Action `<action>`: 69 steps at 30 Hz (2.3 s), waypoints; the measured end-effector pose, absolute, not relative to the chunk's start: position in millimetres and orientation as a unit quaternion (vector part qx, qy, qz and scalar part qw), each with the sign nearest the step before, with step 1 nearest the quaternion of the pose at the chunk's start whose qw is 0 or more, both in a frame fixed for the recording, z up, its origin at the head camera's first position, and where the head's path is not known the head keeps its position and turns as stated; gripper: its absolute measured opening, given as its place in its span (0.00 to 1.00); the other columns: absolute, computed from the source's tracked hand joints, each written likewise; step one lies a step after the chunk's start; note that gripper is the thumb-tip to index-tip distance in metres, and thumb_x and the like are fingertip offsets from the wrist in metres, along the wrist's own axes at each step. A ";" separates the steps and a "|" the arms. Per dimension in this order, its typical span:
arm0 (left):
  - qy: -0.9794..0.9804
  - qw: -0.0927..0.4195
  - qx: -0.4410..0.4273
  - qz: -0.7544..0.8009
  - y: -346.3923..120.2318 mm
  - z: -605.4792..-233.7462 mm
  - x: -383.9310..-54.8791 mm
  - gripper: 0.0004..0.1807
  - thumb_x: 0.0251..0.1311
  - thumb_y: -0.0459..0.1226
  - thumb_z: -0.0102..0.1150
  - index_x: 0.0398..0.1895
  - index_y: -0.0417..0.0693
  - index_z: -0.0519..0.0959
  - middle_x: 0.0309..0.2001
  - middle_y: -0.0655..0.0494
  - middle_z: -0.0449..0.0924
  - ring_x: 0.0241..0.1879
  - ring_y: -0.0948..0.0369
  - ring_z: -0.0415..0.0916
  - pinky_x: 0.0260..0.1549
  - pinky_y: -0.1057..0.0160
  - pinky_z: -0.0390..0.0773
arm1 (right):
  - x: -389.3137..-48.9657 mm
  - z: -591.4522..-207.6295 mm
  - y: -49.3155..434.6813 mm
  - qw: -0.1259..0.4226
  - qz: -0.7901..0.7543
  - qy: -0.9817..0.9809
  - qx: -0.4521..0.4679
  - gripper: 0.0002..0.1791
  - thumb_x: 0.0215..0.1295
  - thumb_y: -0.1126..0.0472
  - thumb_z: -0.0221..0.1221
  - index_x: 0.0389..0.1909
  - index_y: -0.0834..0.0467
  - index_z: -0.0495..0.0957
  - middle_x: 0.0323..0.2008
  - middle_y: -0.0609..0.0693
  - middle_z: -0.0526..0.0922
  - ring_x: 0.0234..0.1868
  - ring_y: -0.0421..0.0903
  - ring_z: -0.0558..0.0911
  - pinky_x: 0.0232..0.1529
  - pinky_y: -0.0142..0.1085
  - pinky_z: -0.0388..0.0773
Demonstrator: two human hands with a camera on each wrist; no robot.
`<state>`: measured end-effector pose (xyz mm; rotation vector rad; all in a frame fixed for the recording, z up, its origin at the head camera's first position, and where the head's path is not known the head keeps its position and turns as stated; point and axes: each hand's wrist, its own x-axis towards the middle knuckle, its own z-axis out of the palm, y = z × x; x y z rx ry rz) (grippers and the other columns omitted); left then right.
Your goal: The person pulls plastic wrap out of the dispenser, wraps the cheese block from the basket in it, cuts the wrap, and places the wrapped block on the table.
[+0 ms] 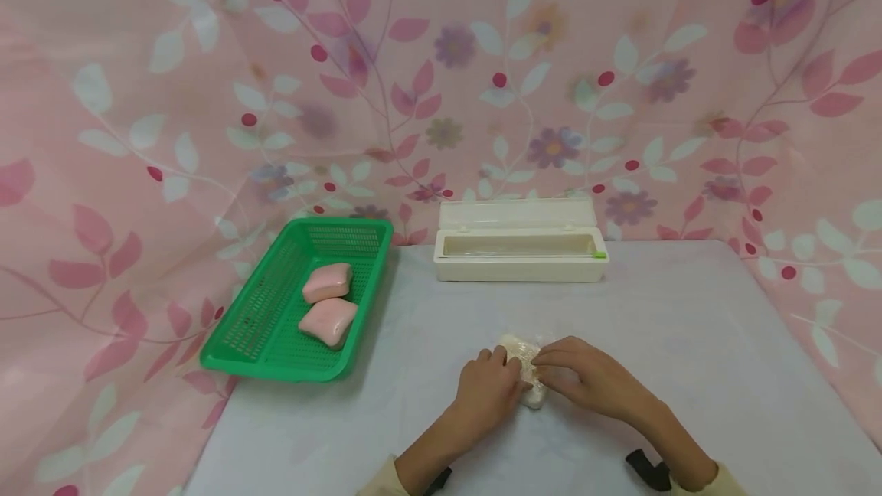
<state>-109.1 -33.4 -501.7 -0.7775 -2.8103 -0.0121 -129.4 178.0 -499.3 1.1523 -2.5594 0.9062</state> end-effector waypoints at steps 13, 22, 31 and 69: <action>-0.933 0.174 -0.253 0.186 -9.1 -518.9 -102.3 0.34 0.50 0.71 0.44 0.44 0.56 0.73 0.36 0.61 0.70 0.32 0.61 0.66 0.22 0.64 0.67 | -136.3 -485.9 199.3 0.091 0.315 -0.888 0.321 0.15 0.56 0.50 0.64 0.45 0.45 0.80 0.44 0.32 0.77 0.48 0.35 0.75 0.43 0.39 0.76; -0.916 0.148 -0.293 0.231 -10.1 -519.1 -96.7 0.10 0.65 0.44 0.48 0.41 0.51 0.76 0.35 0.57 0.73 0.37 0.60 0.68 0.32 0.63 0.70 | -135.2 -490.0 202.9 0.096 0.313 -0.889 0.322 0.16 0.54 0.57 0.67 0.44 0.41 0.79 0.43 0.34 0.79 0.46 0.35 0.77 0.39 0.36 0.77; -0.931 0.163 -0.320 0.062 -40.9 -515.8 -120.5 0.09 0.52 0.34 0.64 0.33 0.51 0.74 0.30 0.59 0.69 0.30 0.64 0.71 0.22 0.69 0.70 | -131.8 -494.0 209.7 0.070 0.325 -0.894 0.302 0.15 0.56 0.57 0.65 0.43 0.38 0.78 0.41 0.36 0.80 0.41 0.38 0.79 0.33 0.37 0.78; -0.888 0.135 -0.440 -0.023 -71.8 -515.8 -136.5 0.23 0.55 0.27 0.58 0.55 0.51 0.70 0.61 0.53 0.69 0.60 0.53 0.66 0.56 0.59 0.67 | -126.0 -512.9 190.7 0.067 0.297 -0.884 0.354 0.14 0.55 0.57 0.66 0.43 0.47 0.81 0.42 0.35 0.79 0.44 0.36 0.77 0.40 0.37 0.77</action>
